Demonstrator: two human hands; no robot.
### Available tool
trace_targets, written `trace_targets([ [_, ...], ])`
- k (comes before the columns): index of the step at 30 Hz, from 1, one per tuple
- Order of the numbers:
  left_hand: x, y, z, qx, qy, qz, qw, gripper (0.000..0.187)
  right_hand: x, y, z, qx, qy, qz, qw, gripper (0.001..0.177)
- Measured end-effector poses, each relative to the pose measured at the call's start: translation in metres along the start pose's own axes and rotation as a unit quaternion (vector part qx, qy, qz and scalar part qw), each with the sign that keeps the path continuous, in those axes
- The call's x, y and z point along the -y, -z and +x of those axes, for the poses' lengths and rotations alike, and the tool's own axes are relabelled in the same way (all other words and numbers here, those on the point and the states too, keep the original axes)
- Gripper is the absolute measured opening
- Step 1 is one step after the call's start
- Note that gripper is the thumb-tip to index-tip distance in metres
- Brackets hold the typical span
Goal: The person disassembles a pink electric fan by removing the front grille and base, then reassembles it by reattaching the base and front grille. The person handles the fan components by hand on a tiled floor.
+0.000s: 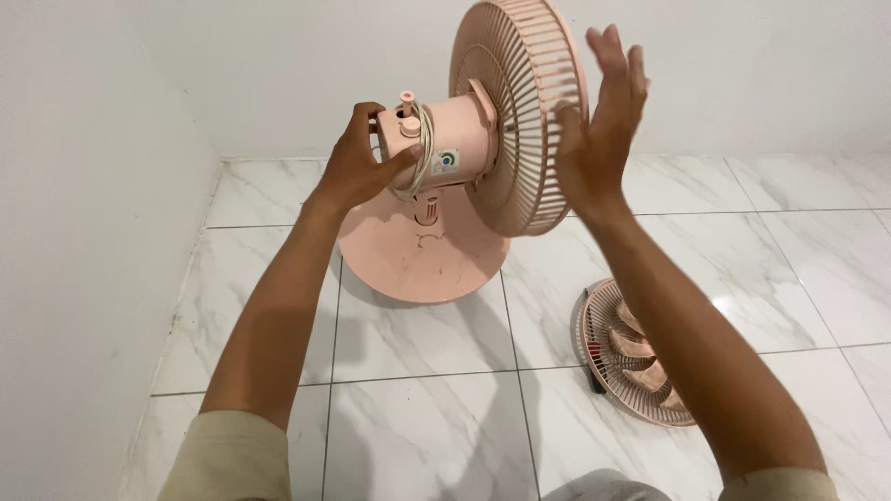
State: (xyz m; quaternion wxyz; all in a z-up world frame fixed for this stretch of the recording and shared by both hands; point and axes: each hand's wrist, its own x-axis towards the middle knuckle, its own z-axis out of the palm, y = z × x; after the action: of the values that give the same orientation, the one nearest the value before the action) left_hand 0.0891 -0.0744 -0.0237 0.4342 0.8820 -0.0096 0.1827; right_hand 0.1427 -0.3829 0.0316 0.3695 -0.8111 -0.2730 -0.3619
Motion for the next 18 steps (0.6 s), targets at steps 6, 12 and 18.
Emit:
trace_targets([
  [6, -0.006, -0.020, -0.012, -0.112, -0.017, 0.049, 0.992, 0.074, 0.039, -0.036, -0.047, 0.085, 0.230, -0.137, 0.960, 0.054],
  [12, -0.012, -0.043, -0.024, -0.217, -0.078, 0.083, 0.969, 0.074, 0.055, -0.085, -0.062, 0.219, 0.003, 0.051, 0.974, 0.074],
  [18, -0.011, -0.044, -0.030, -0.207, -0.068, 0.163, 0.962, 0.072, 0.067, -0.112, -0.046, 0.194, -0.057, 0.028, 0.979, 0.069],
])
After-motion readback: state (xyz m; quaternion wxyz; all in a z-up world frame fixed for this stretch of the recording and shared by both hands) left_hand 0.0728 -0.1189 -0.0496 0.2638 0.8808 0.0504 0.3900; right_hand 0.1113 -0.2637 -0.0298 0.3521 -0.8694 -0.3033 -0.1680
